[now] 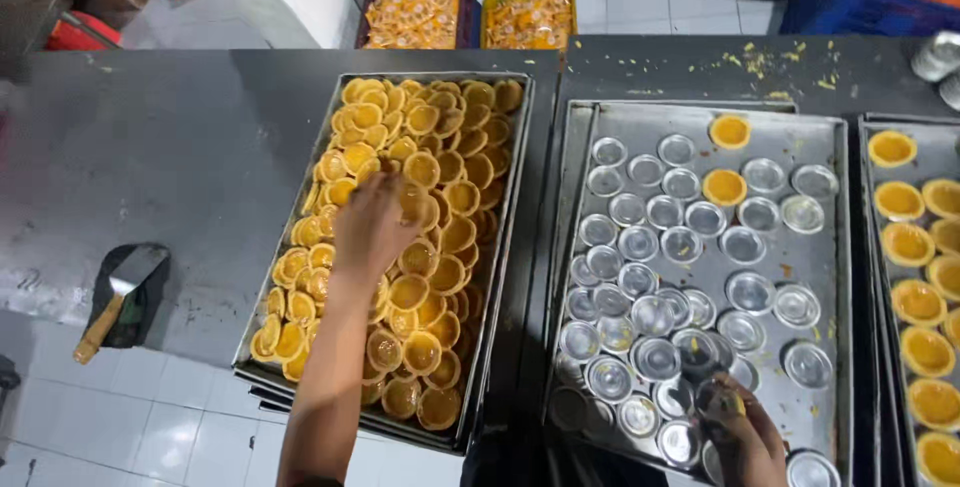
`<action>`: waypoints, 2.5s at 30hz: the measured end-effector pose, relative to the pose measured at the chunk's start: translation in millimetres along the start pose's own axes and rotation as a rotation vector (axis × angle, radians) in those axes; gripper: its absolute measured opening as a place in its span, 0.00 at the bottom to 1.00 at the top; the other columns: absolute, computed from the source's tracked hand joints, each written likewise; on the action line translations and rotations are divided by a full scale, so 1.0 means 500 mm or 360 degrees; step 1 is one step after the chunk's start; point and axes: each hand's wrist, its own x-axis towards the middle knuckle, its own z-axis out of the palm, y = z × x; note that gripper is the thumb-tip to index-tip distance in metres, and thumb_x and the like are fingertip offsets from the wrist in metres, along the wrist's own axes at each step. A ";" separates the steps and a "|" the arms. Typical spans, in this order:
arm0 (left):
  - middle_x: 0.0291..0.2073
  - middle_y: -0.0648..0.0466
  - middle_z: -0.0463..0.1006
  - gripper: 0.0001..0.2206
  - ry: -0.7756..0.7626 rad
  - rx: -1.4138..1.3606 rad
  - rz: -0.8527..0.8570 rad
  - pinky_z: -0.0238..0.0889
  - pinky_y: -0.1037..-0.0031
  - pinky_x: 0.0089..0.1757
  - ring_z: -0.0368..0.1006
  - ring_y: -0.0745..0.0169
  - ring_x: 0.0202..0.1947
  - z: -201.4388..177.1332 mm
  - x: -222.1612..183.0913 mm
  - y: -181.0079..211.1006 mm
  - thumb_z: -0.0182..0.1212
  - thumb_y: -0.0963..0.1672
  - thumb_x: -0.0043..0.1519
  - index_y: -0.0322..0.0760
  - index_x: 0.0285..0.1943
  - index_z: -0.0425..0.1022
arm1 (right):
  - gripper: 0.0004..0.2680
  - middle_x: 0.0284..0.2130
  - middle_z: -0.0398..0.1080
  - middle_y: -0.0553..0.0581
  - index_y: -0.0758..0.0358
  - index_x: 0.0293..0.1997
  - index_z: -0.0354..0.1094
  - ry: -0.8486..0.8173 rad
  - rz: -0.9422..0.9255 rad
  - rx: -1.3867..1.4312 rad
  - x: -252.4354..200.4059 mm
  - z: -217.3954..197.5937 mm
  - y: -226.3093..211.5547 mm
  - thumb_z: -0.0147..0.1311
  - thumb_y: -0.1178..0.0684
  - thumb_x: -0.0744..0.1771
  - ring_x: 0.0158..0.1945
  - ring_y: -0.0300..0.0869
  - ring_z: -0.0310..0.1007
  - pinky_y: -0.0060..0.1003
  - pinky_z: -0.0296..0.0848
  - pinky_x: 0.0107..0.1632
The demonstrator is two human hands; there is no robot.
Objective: The person stacks small yellow pastries into pairs by hand and places them into a large metal tray.
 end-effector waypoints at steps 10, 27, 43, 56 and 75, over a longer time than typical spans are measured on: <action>0.69 0.45 0.72 0.32 -0.0321 -0.0128 -0.0241 0.66 0.63 0.38 0.70 0.55 0.47 0.046 0.012 -0.153 0.63 0.57 0.61 0.38 0.70 0.72 | 0.22 0.50 0.73 0.74 0.66 0.69 0.67 0.0218 0.0295 -0.0101 -0.071 0.124 -0.055 0.47 0.61 0.65 0.48 0.60 0.74 0.44 0.69 0.53; 0.65 0.41 0.74 0.34 -0.0417 -0.0292 -0.0323 0.67 0.54 0.61 0.69 0.44 0.65 0.095 0.000 -0.188 0.66 0.58 0.63 0.34 0.72 0.71 | 0.17 0.52 0.75 0.71 0.67 0.67 0.69 0.0257 0.0127 -0.0525 -0.082 0.180 -0.073 0.57 0.61 0.69 0.51 0.51 0.73 0.48 0.74 0.53; 0.41 0.48 0.77 0.32 0.0124 -0.0644 -0.0122 0.72 0.66 0.35 0.73 0.58 0.35 0.145 0.117 -0.177 0.52 0.63 0.65 0.36 0.60 0.72 | 0.15 0.45 0.78 0.67 0.74 0.55 0.72 0.0365 0.0022 -0.0684 -0.061 0.187 -0.026 0.67 0.60 0.65 0.47 0.47 0.74 0.46 0.79 0.47; 0.62 0.40 0.68 0.20 -0.0041 -0.0726 -0.0023 0.59 0.40 0.59 0.65 0.33 0.64 0.194 0.280 -0.097 0.51 0.55 0.71 0.41 0.63 0.72 | 0.19 0.43 0.78 0.70 0.66 0.53 0.67 0.0406 -0.0025 -0.0477 -0.033 0.153 0.020 0.71 0.64 0.60 0.41 0.52 0.77 0.45 0.73 0.36; 0.70 0.53 0.66 0.26 -0.1467 -0.2204 0.0314 0.76 0.64 0.58 0.69 0.57 0.69 0.105 -0.172 0.422 0.62 0.50 0.66 0.42 0.73 0.67 | 0.20 0.45 0.76 0.57 0.66 0.57 0.69 -0.0457 -0.0313 -0.0456 -0.097 0.234 -0.134 0.72 0.61 0.61 0.47 0.41 0.79 0.38 0.82 0.52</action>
